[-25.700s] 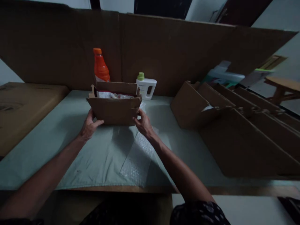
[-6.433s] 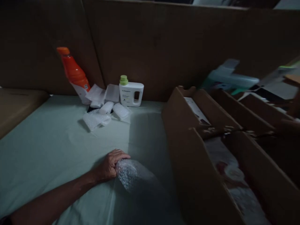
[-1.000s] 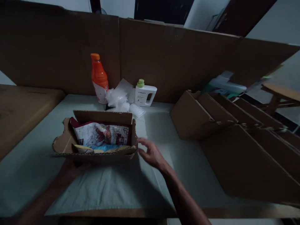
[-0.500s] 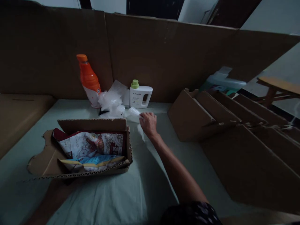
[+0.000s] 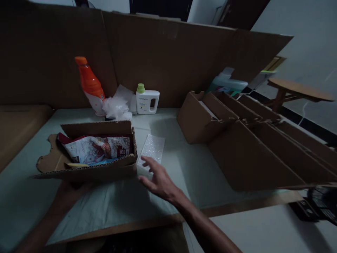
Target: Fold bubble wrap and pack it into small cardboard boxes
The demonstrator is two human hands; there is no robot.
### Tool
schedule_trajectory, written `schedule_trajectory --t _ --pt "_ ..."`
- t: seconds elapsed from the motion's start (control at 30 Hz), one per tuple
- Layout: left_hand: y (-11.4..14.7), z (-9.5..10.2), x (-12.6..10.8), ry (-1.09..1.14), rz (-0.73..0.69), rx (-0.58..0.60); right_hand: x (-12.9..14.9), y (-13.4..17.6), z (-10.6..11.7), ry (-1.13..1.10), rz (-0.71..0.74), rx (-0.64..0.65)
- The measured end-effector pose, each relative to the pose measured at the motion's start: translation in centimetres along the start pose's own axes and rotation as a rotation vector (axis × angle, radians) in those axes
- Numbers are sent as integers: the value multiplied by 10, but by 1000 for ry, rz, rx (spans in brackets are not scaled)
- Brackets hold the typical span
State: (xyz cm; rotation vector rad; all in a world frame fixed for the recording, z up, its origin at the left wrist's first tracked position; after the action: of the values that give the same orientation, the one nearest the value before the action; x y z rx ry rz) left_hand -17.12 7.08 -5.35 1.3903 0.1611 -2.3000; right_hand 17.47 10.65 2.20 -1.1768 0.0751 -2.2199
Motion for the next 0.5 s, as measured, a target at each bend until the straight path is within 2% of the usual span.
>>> schedule_trajectory --t 0.13,0.27,0.37,0.43,0.5 --pt "-12 6 2 -51 -63 -47 0 -26 -35 86 44 -15" --pt "-39 9 -10 -67 -95 -127 -13 -65 -42 118 10 27" --pt "-52 10 -12 -42 -85 -95 -5 -77 -25 118 29 -1" --pt "-53 11 -7 -30 -74 -79 16 -66 -2 65 78 -61" --pt "-49 12 0 1 -89 -81 45 -41 26 -37 139 -79"
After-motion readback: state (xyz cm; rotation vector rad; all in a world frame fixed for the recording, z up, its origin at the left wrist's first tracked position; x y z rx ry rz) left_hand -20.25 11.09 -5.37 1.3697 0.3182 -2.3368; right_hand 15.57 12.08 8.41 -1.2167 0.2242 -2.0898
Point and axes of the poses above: each hand's wrist, its own y-axis away from the middle knuckle, its own z-axis out of the back of the hand, x = y × z, the point moved 1 cm from there along -y, towards the middle knuckle, and after that the axes turned 8 degrees about z, right-handed, at the moved point
